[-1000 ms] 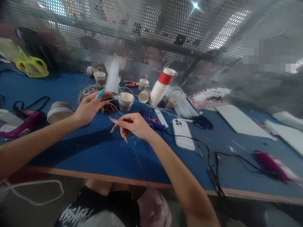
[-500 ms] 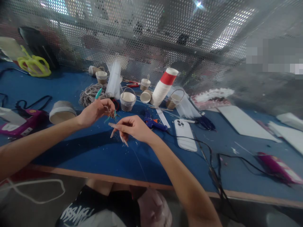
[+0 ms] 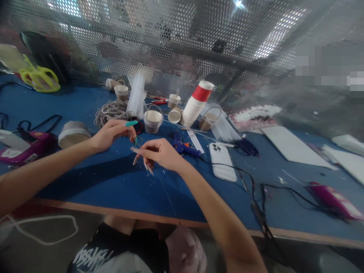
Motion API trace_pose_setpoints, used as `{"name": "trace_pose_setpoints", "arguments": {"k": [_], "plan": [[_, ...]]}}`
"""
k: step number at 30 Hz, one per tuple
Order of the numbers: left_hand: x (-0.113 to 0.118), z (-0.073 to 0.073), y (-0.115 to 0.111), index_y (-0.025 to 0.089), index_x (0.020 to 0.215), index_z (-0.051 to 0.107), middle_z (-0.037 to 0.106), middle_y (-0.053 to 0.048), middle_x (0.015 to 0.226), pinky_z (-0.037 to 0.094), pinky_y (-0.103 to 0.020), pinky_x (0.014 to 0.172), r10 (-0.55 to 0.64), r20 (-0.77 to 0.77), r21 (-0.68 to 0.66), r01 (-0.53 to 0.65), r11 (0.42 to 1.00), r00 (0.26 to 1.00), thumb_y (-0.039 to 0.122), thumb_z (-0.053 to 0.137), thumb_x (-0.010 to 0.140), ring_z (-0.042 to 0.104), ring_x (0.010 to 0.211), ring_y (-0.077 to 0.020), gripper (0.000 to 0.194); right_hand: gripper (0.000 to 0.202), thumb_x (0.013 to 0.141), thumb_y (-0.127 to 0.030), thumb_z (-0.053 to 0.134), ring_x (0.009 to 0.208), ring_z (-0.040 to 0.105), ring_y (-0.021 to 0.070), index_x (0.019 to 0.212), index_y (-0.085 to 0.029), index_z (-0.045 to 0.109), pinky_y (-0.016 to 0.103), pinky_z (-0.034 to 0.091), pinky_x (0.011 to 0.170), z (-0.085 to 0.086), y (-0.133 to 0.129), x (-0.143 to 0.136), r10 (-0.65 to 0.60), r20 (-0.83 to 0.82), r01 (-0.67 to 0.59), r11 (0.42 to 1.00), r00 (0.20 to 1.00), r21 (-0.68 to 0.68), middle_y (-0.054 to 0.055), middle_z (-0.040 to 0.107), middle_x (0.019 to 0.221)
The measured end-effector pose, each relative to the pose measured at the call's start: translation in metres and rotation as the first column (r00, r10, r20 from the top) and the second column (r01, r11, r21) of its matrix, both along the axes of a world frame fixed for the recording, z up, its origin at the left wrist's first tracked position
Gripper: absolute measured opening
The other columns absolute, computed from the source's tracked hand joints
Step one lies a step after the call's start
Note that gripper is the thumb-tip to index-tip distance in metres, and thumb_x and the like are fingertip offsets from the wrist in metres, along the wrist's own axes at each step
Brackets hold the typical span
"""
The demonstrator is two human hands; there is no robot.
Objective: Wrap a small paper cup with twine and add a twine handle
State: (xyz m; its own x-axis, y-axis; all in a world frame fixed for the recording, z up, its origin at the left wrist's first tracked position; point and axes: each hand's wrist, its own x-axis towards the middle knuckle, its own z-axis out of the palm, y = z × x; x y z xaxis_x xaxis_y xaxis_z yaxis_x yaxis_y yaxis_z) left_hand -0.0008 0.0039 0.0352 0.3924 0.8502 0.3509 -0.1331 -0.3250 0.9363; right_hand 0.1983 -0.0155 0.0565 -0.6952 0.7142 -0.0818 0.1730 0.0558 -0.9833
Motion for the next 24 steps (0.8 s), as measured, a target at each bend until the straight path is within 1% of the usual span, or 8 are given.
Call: {"name": "trace_pose_setpoints", "arguments": {"k": [2,6,11,14,20,24], "plan": [[-0.0008,0.0012,-0.0010,0.014,0.064,0.066,0.065,-0.004,0.061,0.046,-0.024,0.059,0.006,-0.015,0.025,-0.006,1.000,1.000,0.037,0.054,0.082,0.059,0.059,-0.0124,0.031,0.024,0.078,-0.035,0.066,0.036,0.053,0.0068,0.069,-0.012,0.066,0.018,0.044,0.039,0.0005,0.0000,0.0005,-0.003,0.002,0.003,1.000,1.000,0.008,-0.004,0.058,0.045],[-0.0013,0.0018,-0.0024,0.014,0.066,0.066,0.064,-0.003,0.061,0.046,-0.023,0.058,0.057,-0.030,0.056,-0.055,0.997,0.998,0.032,0.055,0.082,0.059,0.059,-0.0115,0.028,0.024,0.079,-0.033,0.065,0.035,0.052,0.0064,0.068,-0.012,0.066,0.018,0.044,0.040,0.0017,0.0002,0.0012,-0.006,-0.003,0.006,0.999,1.000,0.033,-0.004,0.057,0.045],[-0.0005,-0.0015,-0.0012,0.014,0.068,0.066,0.065,-0.003,0.063,0.047,-0.023,0.058,0.072,0.003,0.083,-0.072,0.994,0.997,0.040,0.056,0.083,0.060,0.059,-0.0118,0.032,0.024,0.080,-0.033,0.064,0.035,0.052,0.0064,0.069,-0.012,0.065,0.018,0.044,0.039,0.0013,0.0001,0.0018,-0.015,-0.023,0.016,0.999,1.000,0.043,-0.003,0.058,0.045],[-0.0004,-0.0024,-0.0014,0.014,0.068,0.065,0.065,-0.003,0.062,0.047,-0.023,0.058,0.104,-0.017,0.113,-0.102,0.988,0.994,0.045,0.056,0.083,0.060,0.059,-0.0120,0.035,0.024,0.080,-0.034,0.064,0.037,0.053,0.0063,0.070,-0.013,0.065,0.018,0.045,0.041,0.0003,0.0004,0.0023,-0.020,-0.022,0.022,0.998,1.000,0.054,-0.004,0.058,0.046],[0.0014,0.0015,-0.0043,0.014,0.065,0.062,0.062,-0.002,0.058,0.047,-0.023,0.056,0.186,-0.074,0.140,-0.174,0.975,0.980,0.046,0.056,0.082,0.058,0.056,-0.0108,0.037,0.025,0.078,-0.037,0.065,0.037,0.053,0.0065,0.070,-0.014,0.065,0.018,0.045,0.041,-0.0006,0.0014,0.0026,-0.037,-0.016,0.038,0.997,0.999,0.066,-0.004,0.058,0.047],[0.0019,0.0029,-0.0039,0.015,0.063,0.061,0.060,-0.002,0.056,0.046,-0.021,0.053,0.215,-0.110,0.138,-0.200,0.970,0.970,0.046,0.056,0.082,0.056,0.053,-0.0098,0.037,0.025,0.078,-0.037,0.065,0.038,0.053,0.0066,0.070,-0.013,0.065,0.018,0.045,0.041,0.0001,0.0016,0.0023,-0.062,-0.019,0.064,0.994,0.998,0.084,-0.003,0.058,0.046]]}}
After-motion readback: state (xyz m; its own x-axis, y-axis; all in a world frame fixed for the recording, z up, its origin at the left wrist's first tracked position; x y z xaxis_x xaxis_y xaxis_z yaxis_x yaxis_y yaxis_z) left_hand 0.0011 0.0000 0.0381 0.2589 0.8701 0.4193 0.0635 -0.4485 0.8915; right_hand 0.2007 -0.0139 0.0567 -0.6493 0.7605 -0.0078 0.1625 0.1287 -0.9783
